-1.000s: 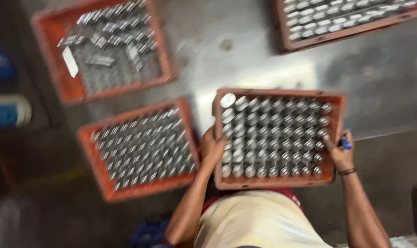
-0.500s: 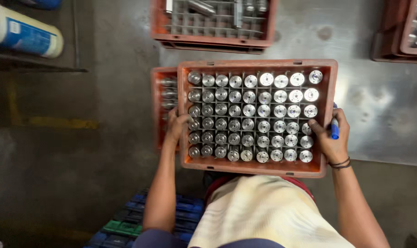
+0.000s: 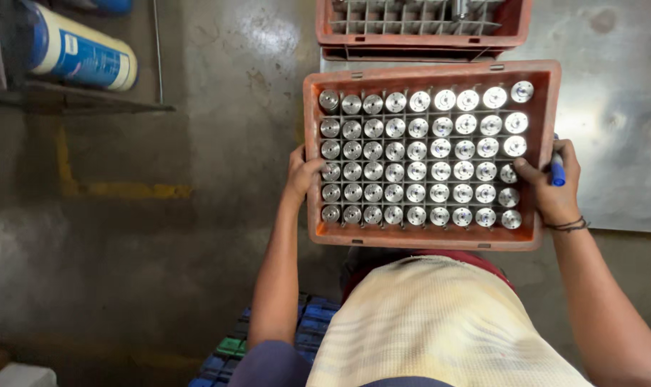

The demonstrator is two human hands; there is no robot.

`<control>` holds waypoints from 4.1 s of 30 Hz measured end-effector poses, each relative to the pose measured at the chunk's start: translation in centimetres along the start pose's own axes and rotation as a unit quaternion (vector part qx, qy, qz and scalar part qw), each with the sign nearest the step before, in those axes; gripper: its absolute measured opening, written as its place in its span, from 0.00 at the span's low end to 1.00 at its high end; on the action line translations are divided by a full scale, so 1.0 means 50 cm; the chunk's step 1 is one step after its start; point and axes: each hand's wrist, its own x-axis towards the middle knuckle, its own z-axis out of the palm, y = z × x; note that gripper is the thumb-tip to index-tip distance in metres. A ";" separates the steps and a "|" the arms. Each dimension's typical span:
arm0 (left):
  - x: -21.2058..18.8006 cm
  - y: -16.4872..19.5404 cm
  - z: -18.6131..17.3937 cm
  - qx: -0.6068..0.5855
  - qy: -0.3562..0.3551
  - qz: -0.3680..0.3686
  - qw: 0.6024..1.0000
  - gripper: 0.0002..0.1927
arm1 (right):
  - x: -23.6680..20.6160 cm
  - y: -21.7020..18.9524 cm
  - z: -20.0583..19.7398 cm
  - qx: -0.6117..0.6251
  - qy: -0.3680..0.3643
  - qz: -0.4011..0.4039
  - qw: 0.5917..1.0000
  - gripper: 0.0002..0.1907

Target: The person picks up small cylindrical metal parts from a crate, marks them with a blue marker, and places them back. The person repeats this process for multiple parts.

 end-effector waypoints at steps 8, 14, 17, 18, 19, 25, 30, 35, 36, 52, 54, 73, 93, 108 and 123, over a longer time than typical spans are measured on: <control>0.017 -0.019 0.003 -0.069 0.012 0.013 0.997 0.24 | -0.001 0.018 0.001 0.070 0.027 0.034 0.997 0.22; 0.048 0.016 0.003 -0.058 -0.020 -0.003 0.998 0.22 | -0.011 0.018 0.006 0.050 0.018 0.005 0.999 0.22; 0.051 0.016 0.004 -0.084 -0.021 -0.008 0.996 0.22 | -0.011 0.002 0.009 0.017 0.018 -0.019 1.000 0.22; 0.050 0.011 0.006 -0.117 -0.022 -0.014 0.993 0.21 | -0.011 -0.005 0.009 -0.008 0.017 -0.025 1.000 0.22; 0.049 0.007 0.005 -0.145 -0.024 -0.016 0.989 0.21 | -0.011 -0.012 0.012 -0.010 0.018 -0.015 1.000 0.22; 0.053 -0.025 -0.006 -0.079 0.019 -0.013 0.997 0.22 | -0.013 -0.042 0.023 -0.012 0.038 0.013 0.999 0.23; 0.068 -0.044 -0.023 -0.078 -0.002 0.020 0.997 0.18 | -0.017 -0.046 0.034 -0.064 0.050 0.058 0.995 0.22; 0.077 -0.057 -0.036 -0.088 -0.020 0.021 0.996 0.18 | -0.020 -0.046 0.045 -0.055 0.064 0.034 0.996 0.21; 0.080 -0.060 -0.037 -0.085 -0.024 0.026 0.996 0.18 | -0.018 -0.044 0.045 -0.078 0.064 0.033 0.994 0.22; 0.067 -0.073 -0.033 -0.081 -0.005 0.024 0.996 0.21 | -0.011 0.028 0.005 -0.137 0.069 -0.018 0.988 0.22; 0.050 -0.056 -0.029 0.059 0.055 0.029 0.996 0.19 | -0.021 0.034 0.002 -0.226 0.103 -0.035 0.968 0.23; -0.127 0.032 0.037 0.711 0.050 0.172 0.680 0.25 | -0.224 -0.006 0.129 -0.156 0.034 -0.301 0.940 0.17; -0.159 -0.111 0.098 -0.097 -0.115 0.068 0.986 0.31 | -0.276 -0.091 0.245 -0.069 -0.096 -0.452 0.884 0.09; -0.160 -0.082 0.098 -0.312 -0.132 -0.089 0.937 0.16 | -0.305 -0.135 0.271 0.016 -0.062 -0.349 0.935 0.13; -0.165 0.011 0.054 0.625 0.029 0.167 0.762 0.21 | -0.289 -0.086 0.231 -0.026 -0.010 -0.260 0.965 0.12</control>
